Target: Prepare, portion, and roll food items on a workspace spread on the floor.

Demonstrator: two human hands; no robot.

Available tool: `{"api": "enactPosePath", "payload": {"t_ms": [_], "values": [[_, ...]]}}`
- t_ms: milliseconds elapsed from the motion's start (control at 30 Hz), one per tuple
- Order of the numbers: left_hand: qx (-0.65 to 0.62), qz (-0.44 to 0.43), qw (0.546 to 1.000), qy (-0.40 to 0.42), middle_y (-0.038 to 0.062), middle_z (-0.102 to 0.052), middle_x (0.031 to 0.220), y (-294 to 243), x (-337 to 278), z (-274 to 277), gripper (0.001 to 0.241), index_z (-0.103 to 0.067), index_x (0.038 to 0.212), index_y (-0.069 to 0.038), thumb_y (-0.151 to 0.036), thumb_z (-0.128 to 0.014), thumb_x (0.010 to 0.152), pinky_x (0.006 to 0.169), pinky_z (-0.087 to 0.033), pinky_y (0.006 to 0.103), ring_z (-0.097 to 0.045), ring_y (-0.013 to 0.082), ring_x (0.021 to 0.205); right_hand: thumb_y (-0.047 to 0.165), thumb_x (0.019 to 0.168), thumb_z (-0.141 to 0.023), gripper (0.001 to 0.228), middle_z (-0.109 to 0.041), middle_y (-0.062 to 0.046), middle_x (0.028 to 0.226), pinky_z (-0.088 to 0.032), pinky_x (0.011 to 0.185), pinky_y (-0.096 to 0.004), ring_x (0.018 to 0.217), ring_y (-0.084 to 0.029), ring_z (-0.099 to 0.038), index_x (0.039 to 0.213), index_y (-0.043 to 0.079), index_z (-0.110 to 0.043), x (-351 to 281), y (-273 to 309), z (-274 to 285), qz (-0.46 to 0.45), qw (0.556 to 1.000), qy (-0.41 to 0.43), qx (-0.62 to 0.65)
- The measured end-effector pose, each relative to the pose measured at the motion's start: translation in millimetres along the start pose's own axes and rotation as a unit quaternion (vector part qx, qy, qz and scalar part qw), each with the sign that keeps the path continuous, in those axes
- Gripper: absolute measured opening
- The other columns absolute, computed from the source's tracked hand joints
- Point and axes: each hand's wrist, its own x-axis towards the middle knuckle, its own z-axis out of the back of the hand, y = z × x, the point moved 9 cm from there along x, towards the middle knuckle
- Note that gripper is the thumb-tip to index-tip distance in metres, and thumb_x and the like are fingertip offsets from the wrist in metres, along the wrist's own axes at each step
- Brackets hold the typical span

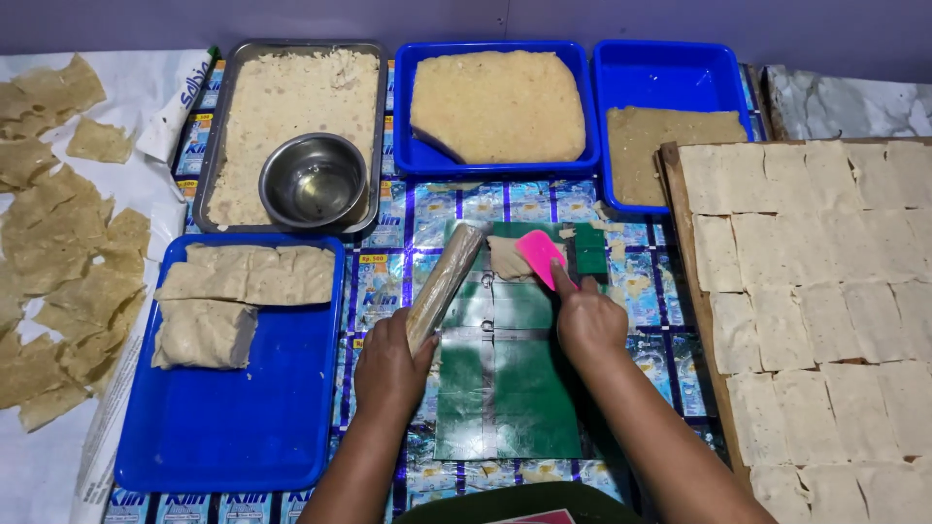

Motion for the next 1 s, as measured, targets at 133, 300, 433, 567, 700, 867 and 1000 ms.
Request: {"api": "enactPosePath", "payload": {"t_ms": [133, 300, 433, 567, 700, 867, 1000], "values": [[-0.007, -0.001, 1.0, -0.007, 0.014, -0.061, 0.118, 6.9, -0.7, -6.8, 0.062, -0.05, 0.142, -0.013, -0.047, -0.068, 0.093, 0.094, -0.055, 0.0472, -0.061, 0.0344, 0.116, 0.008, 0.097, -0.04, 0.07, -0.064, -0.014, 0.116, -0.06, 0.088, -0.049, 0.1, -0.038, -0.073, 0.162, 0.034, -0.036, 11.4, -20.4, -22.3, -0.011, 0.999, 0.028, -0.011], [-0.043, -0.02, 0.996, -0.081, 0.016, -0.061, 0.119, 10.2, -3.6, 15.9, 0.064, -0.052, 0.143, -0.013, -0.048, -0.068, 0.092, 0.094, -0.054, 0.0512, -0.06, 0.0385, 0.115, 0.023, 0.099, -0.045, 0.057, -0.065, -0.01, 0.112, -0.058, 0.091, -0.054, 0.109, -0.036, -0.07, 0.149, 0.051, -0.049, 21.4, -40.9, -6.6, -0.035, 0.997, 0.034, 0.052], [-0.058, -0.071, 0.981, -0.168, 0.018, -0.061, 0.119, -13.2, -11.7, 75.5, 0.06, -0.054, 0.142, -0.01, -0.041, -0.07, 0.093, 0.094, -0.053, 0.0518, -0.06, 0.0402, 0.114, 0.011, 0.096, -0.037, 0.059, -0.064, -0.018, 0.115, -0.058, 0.086, -0.059, 0.105, -0.048, -0.069, 0.145, 0.036, -0.059, -67.2, 90.4, 6.5, 0.08, 0.988, 0.073, 0.11], [-0.013, -0.141, 0.972, -0.189, 0.013, -0.064, 0.123, -22.3, 4.7, 86.6, 0.063, -0.056, 0.143, -0.014, -0.036, -0.076, 0.088, 0.101, -0.047, 0.0483, -0.06, 0.0358, 0.118, 0.021, 0.097, -0.054, 0.054, -0.051, -0.016, 0.131, -0.05, 0.092, -0.05, 0.122, -0.042, -0.053, 0.15, 0.026, -0.052, -97.9, 158.4, -20.3, 0.261, 0.955, 0.038, 0.136], [0.038, -0.187, 0.974, -0.119, 0.007, -0.066, 0.124, -24.8, 23.4, 71.8, 0.064, -0.057, 0.142, -0.02, -0.038, -0.077, 0.084, 0.11, -0.04, 0.0474, -0.06, 0.0302, 0.122, 0.039, 0.094, -0.06, 0.027, -0.072, -0.007, 0.109, -0.057, 0.084, -0.05, 0.102, -0.036, -0.071, 0.107, 0.025, -0.079, -90.5, 126.0, -5.8, 0.283, 0.948, 0.097, 0.107], [0.033, -0.292, 0.954, -0.054, 0.003, -0.067, 0.125, -71.3, 47.9, 37.9, 0.065, -0.055, 0.143, -0.022, -0.037, -0.077, 0.083, 0.111, -0.038, 0.0476, -0.06, 0.0256, 0.123, 0.038, 0.103, -0.056, 0.025, -0.072, -0.008, 0.106, -0.055, 0.088, -0.049, 0.104, -0.035, -0.07, 0.103, 0.02, -0.074, -23.1, 29.7, 109.5, 0.191, 0.961, -0.162, 0.121], [0.025, -0.371, 0.928, -0.026, 0.004, -0.067, 0.12, -128.8, 69.7, 8.7, 0.059, -0.055, 0.14, -0.02, -0.041, -0.073, 0.087, 0.106, -0.043, 0.0469, -0.06, 0.0268, 0.121, 0.051, 0.111, -0.041, 0.046, -0.065, -0.001, 0.081, -0.052, 0.078, -0.043, 0.083, -0.026, -0.07, 0.084, 0.021, -0.065, 43.4, -9.2, 80.1, 0.211, 0.925, -0.315, -0.014]]}}
